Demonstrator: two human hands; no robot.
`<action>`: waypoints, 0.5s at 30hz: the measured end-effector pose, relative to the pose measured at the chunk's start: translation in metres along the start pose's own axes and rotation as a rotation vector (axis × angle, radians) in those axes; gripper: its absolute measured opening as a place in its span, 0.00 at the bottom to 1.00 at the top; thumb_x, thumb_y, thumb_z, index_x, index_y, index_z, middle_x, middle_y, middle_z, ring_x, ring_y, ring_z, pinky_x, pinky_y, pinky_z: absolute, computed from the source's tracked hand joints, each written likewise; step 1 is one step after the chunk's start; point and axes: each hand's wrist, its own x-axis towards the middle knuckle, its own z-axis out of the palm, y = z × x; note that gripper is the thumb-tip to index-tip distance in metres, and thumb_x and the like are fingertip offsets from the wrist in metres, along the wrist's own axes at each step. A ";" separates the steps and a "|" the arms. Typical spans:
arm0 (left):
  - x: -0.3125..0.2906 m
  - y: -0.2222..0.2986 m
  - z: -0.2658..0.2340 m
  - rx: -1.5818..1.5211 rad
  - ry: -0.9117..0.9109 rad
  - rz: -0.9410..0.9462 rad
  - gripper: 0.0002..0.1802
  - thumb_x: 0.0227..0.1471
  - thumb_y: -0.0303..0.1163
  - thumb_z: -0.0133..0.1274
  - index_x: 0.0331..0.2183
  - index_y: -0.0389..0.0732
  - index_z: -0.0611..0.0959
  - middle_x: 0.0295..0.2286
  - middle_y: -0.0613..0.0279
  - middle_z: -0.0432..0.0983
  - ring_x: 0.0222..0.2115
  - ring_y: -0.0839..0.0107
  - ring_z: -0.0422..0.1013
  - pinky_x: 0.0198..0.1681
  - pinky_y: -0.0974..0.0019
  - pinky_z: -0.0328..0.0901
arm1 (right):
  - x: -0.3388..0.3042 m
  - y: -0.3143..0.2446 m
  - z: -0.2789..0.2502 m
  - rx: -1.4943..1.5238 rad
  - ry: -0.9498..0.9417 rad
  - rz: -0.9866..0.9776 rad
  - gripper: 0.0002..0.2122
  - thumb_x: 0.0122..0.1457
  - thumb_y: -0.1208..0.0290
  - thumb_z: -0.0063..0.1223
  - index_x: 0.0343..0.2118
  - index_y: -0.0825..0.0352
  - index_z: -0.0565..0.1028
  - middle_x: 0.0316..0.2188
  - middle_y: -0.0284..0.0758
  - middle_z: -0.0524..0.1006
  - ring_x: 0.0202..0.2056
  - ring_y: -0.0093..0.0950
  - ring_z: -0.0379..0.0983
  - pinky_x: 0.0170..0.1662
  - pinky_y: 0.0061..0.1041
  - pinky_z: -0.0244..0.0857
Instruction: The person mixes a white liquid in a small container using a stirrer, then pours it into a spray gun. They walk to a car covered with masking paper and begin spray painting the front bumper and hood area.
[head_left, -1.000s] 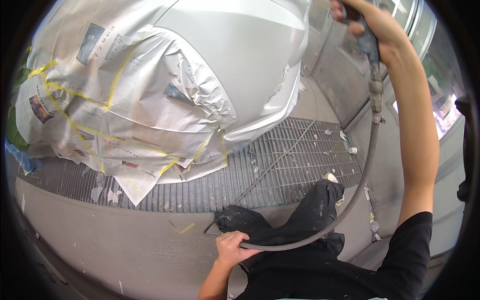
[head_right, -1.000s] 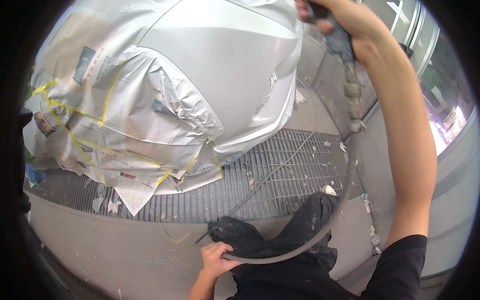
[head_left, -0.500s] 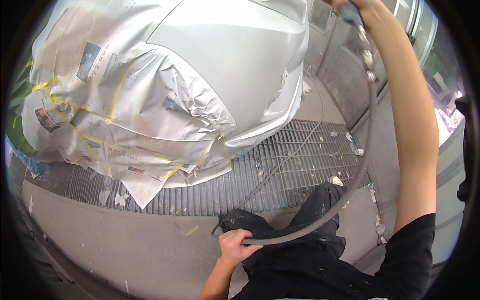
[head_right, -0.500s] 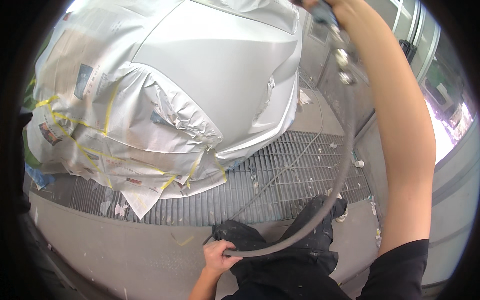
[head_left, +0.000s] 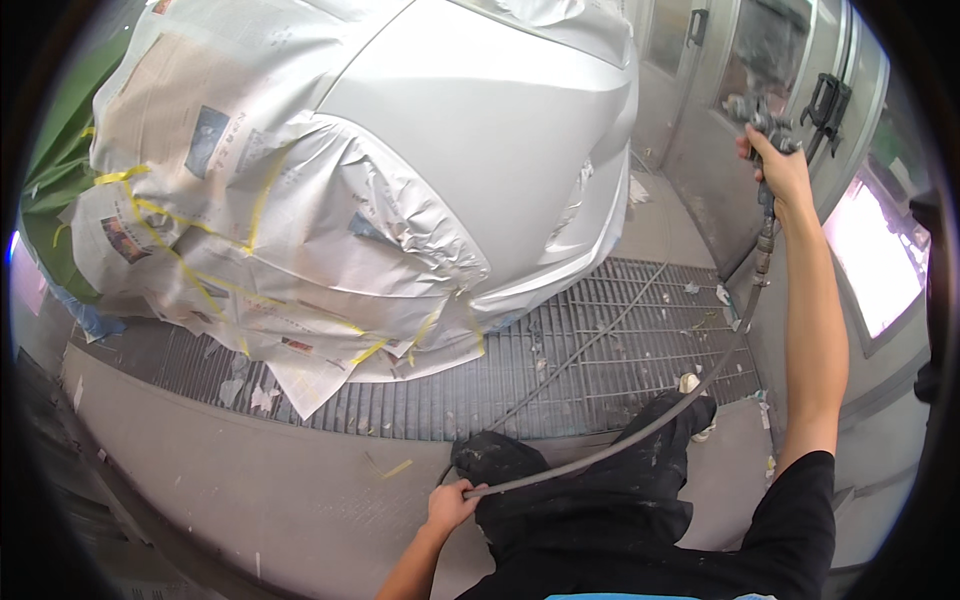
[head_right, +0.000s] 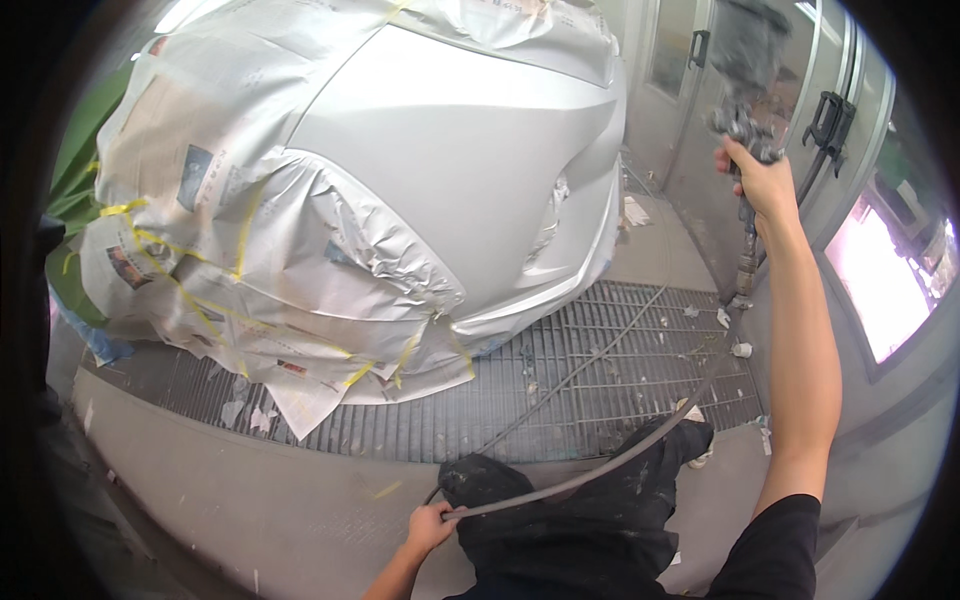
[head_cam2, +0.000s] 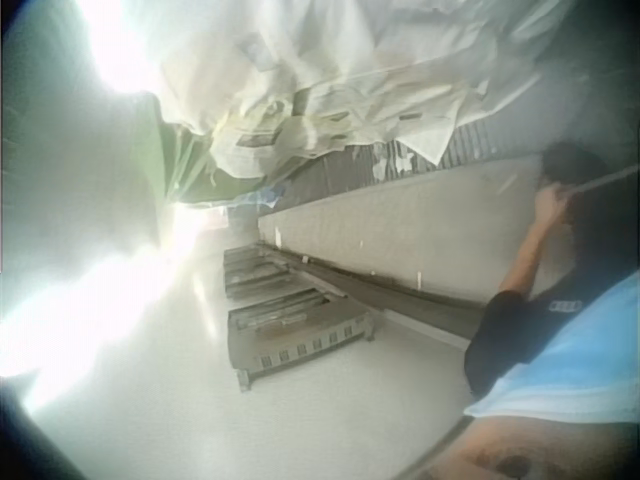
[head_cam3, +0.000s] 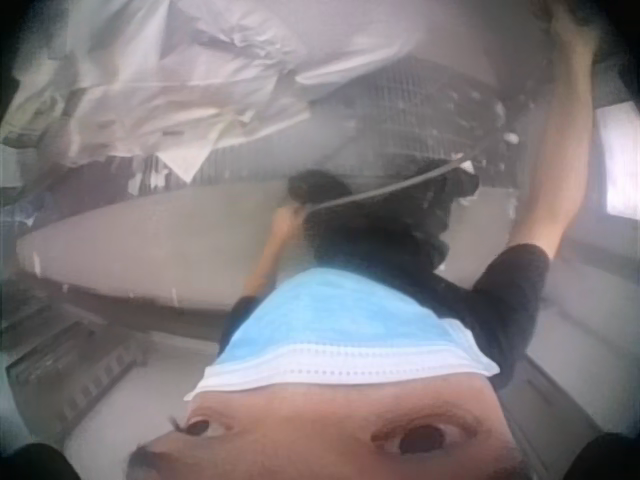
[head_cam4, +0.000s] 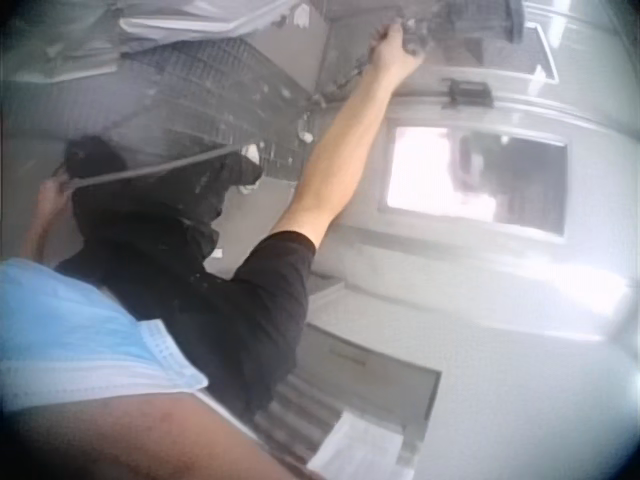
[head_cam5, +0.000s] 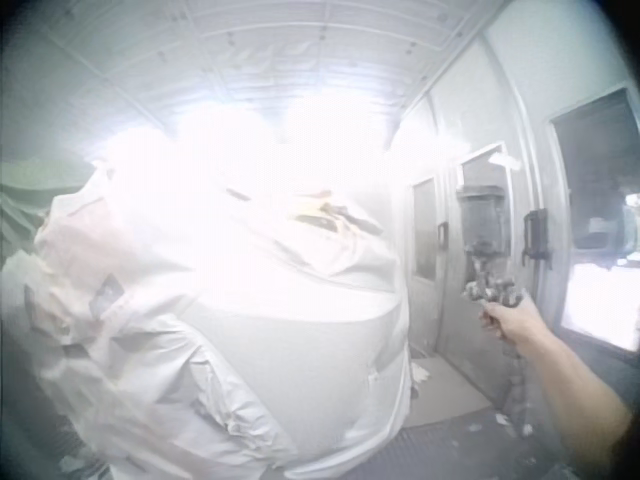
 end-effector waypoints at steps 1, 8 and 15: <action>0.000 -0.010 0.002 -0.053 0.109 0.051 0.28 0.55 0.58 0.62 0.22 0.42 0.84 0.16 0.50 0.74 0.23 0.45 0.76 0.28 0.48 0.68 | -0.012 -0.019 0.007 -0.039 -0.040 -0.073 0.10 0.62 0.62 0.64 0.36 0.64 0.83 0.29 0.27 0.83 0.30 0.16 0.75 0.27 0.19 0.61; 0.005 0.004 -0.005 -0.203 0.431 0.077 0.25 0.57 0.48 0.63 0.19 0.39 0.79 0.14 0.45 0.70 0.18 0.42 0.70 0.24 0.48 0.63 | -0.109 -0.168 0.138 -0.137 -0.233 -1.154 0.10 0.63 0.68 0.58 0.31 0.69 0.82 0.28 0.43 0.83 0.27 0.32 0.80 0.32 0.35 0.74; 0.003 0.044 -0.005 -0.363 0.584 0.199 0.22 0.56 0.37 0.66 0.18 0.36 0.77 0.14 0.46 0.68 0.15 0.45 0.66 0.21 0.54 0.61 | -0.184 -0.241 0.237 -0.087 -0.172 -1.669 0.08 0.54 0.74 0.54 0.24 0.69 0.82 0.27 0.48 0.82 0.31 0.45 0.81 0.36 0.41 0.75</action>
